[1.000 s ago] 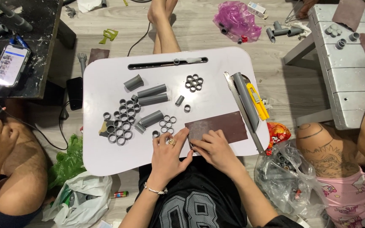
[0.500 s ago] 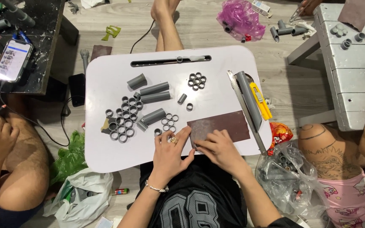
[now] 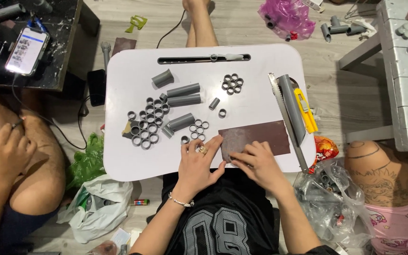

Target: The person is sanding the edges of small PVC rings using a piece of sandpaper on a white tray.

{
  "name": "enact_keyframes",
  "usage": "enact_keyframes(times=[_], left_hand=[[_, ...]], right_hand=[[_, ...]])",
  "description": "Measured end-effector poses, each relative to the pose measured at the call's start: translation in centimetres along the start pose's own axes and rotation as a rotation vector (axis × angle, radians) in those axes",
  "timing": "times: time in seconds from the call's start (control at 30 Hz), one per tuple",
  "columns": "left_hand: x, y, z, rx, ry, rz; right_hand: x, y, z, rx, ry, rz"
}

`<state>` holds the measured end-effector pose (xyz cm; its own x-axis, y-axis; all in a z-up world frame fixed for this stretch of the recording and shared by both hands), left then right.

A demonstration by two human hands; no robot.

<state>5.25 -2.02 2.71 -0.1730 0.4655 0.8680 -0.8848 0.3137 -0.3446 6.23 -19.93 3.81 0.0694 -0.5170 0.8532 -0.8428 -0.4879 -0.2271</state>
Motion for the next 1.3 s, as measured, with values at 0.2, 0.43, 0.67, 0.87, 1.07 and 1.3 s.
enact_keyframes(times=[0.2,0.43,0.67,0.87,1.07,1.3], left_hand=[[-0.1,0.1,0.0,0.000,-0.001,0.015],[-0.2,0.0,-0.1,0.002,0.002,0.022],[-0.1,0.5,0.1,0.016,0.028,-0.013],[0.8,0.6,0.1,0.043,0.036,0.026],[0.6,1.3,-0.5,0.070,0.012,-0.006],[-0.1,1.8,-0.5,0.038,0.075,0.016]], right_hand=[[-1.0,-1.6,2.1,-0.056,0.079,0.111],[-0.5,-0.9,-0.1,0.007,0.021,0.033],[-0.3,-1.2,1.2,-0.061,0.084,0.098],[-1.7,-0.2,-0.1,0.035,0.010,0.038],[-3.3,0.1,2.6,-0.084,0.103,0.032],[-4.8,0.2,3.4,-0.060,0.168,-0.015]])
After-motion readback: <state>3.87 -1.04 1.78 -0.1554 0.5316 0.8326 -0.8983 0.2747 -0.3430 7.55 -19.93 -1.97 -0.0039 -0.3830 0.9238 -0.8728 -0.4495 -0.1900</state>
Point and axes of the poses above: each hand's wrist, its own y-axis away from the middle knuckle, its own x-axis out of the back of the hand, z = x × y, the point moved 6 cm from there along -y, towards the middle knuckle
